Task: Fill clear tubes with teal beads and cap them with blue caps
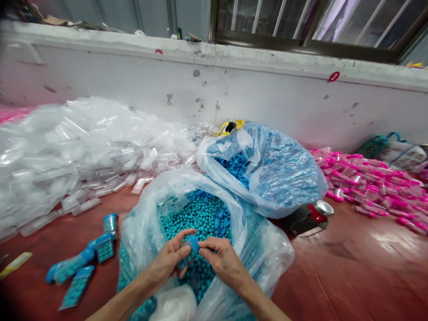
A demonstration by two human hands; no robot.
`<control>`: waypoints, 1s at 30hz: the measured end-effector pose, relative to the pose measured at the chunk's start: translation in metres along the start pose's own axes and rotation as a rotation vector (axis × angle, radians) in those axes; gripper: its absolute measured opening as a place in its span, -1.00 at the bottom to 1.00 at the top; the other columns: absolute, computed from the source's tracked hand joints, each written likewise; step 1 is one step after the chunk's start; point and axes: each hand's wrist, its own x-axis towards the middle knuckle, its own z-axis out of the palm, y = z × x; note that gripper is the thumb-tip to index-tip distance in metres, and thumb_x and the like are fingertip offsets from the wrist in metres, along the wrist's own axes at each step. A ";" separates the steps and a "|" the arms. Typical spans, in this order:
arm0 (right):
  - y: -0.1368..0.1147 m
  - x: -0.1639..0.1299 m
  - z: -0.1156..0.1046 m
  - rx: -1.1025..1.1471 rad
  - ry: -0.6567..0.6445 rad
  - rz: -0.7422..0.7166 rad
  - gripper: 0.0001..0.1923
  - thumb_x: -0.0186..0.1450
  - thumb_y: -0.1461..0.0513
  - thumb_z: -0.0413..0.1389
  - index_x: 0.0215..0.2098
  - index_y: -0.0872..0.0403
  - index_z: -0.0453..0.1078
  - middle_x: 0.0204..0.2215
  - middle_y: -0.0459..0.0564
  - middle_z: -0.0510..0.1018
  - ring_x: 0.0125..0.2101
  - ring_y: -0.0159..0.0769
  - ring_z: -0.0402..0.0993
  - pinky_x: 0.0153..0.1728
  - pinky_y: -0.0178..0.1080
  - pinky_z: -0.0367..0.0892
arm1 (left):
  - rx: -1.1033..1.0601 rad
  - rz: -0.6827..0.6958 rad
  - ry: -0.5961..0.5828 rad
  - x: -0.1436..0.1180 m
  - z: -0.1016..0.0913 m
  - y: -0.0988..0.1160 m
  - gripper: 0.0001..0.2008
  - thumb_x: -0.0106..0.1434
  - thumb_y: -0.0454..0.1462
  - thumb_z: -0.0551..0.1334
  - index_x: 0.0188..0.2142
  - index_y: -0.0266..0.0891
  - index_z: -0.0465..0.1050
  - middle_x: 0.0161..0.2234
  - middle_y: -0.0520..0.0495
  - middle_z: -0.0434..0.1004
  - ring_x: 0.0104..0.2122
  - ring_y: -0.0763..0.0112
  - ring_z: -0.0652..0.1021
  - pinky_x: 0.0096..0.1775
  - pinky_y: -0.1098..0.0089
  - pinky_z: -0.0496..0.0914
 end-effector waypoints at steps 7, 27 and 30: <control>0.000 -0.001 0.002 0.014 0.024 0.008 -0.83 0.19 0.23 0.05 -0.48 0.06 0.46 -0.60 -0.16 0.37 -0.53 -0.42 0.26 -0.47 -0.38 0.19 | 0.042 0.091 -0.009 0.001 -0.001 -0.001 -0.44 -0.02 0.00 0.25 -0.09 -0.24 0.24 -0.66 0.20 0.21 -0.81 0.71 0.18 -0.75 0.60 0.10; -0.007 0.026 0.001 0.536 -0.008 0.309 -0.54 -0.06 0.17 0.19 -0.20 0.04 0.18 -0.36 -0.14 0.29 -0.53 -0.42 0.38 -0.70 -0.37 0.34 | 0.178 0.061 -0.070 -0.005 -0.012 0.017 -0.58 0.14 -0.03 0.10 -0.10 -0.19 0.09 -0.63 0.21 0.28 -0.80 0.66 0.31 -0.77 0.65 0.03; -0.009 0.029 0.003 0.502 0.053 0.285 -0.60 -0.05 0.22 0.18 -0.27 0.04 0.15 -0.32 -0.12 0.27 -0.50 -0.45 0.34 -0.74 -0.41 0.33 | 0.223 0.078 -0.067 -0.007 -0.010 0.020 -0.62 0.14 -0.06 0.11 -0.14 -0.19 0.11 -0.68 0.25 0.20 -0.81 0.67 0.26 -0.77 0.65 0.07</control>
